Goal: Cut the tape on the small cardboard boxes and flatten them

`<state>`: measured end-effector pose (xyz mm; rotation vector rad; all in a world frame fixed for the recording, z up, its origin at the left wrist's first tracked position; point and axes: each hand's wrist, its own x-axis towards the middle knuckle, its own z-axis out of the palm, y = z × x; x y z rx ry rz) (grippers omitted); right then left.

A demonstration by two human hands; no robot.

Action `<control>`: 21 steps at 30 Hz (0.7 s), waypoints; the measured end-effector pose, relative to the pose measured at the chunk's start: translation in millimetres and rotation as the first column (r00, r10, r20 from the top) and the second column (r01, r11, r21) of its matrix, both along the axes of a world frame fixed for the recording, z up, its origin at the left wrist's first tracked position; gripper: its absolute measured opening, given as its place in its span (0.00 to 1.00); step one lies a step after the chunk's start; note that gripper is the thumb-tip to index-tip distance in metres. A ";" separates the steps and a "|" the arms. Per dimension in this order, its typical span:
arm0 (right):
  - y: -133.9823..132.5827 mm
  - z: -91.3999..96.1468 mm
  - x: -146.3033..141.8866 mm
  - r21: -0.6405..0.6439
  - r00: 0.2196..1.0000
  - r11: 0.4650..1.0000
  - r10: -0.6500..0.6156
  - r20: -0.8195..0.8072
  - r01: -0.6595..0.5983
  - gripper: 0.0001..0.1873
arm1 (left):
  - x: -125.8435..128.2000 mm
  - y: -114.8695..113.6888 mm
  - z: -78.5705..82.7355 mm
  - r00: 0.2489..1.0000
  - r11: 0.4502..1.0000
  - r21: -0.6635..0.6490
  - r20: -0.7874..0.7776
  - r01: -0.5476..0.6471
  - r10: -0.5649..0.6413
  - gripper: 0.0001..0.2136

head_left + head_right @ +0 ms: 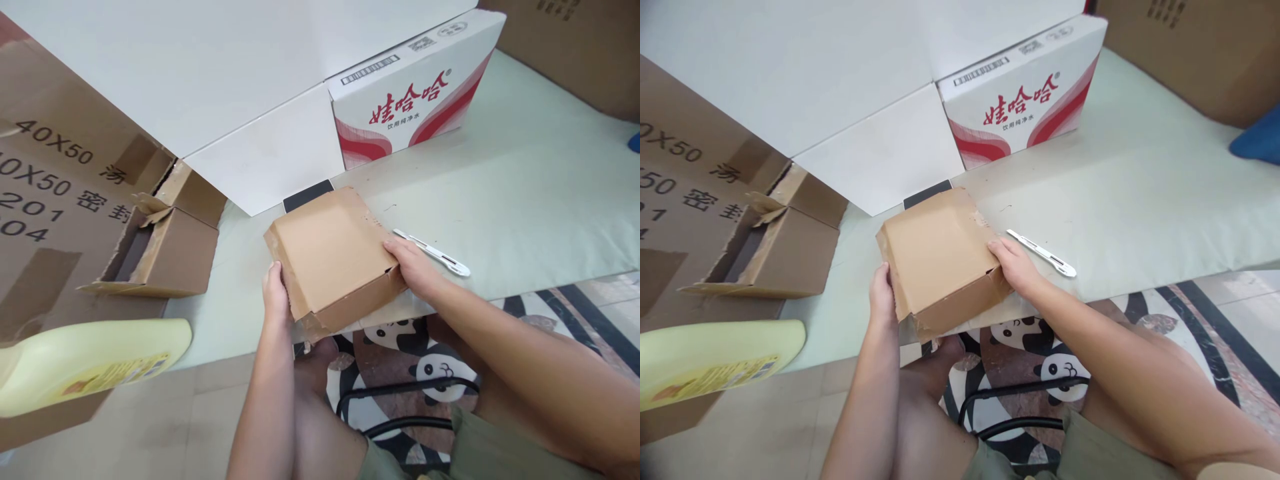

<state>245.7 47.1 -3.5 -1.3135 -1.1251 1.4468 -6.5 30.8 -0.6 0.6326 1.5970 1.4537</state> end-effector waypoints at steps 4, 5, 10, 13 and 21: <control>1.0 -1.1 -0.6 0.002 1.000 1.000 0.007 -0.001 -0.007 0.14 | -0.1 0.3 1.7 1.000 1.000 -0.009 -0.025 -0.002 0.002 0.16; 1.3 -1.0 -0.7 0.005 1.000 1.000 0.007 0.003 -0.007 0.14 | -0.2 0.5 2.0 1.000 1.000 -0.008 -0.028 -0.004 0.004 0.16; 1.7 -1.7 -0.1 0.011 1.000 1.000 0.004 0.005 -0.004 0.14 | -0.7 0.8 1.0 1.000 1.000 0.006 -0.004 -0.009 0.009 0.15; 1.5 -2.7 0.1 -0.004 1.000 1.000 0.015 -0.003 -0.015 0.15 | -0.9 0.6 0.1 1.000 1.000 -0.002 0.002 -0.002 0.002 0.15; 1.7 0.0 -0.7 -0.005 0.999 1.000 0.005 0.033 -0.005 0.14 | 1.5 0.5 2.6 1.000 0.999 0.030 0.022 -0.014 0.013 0.14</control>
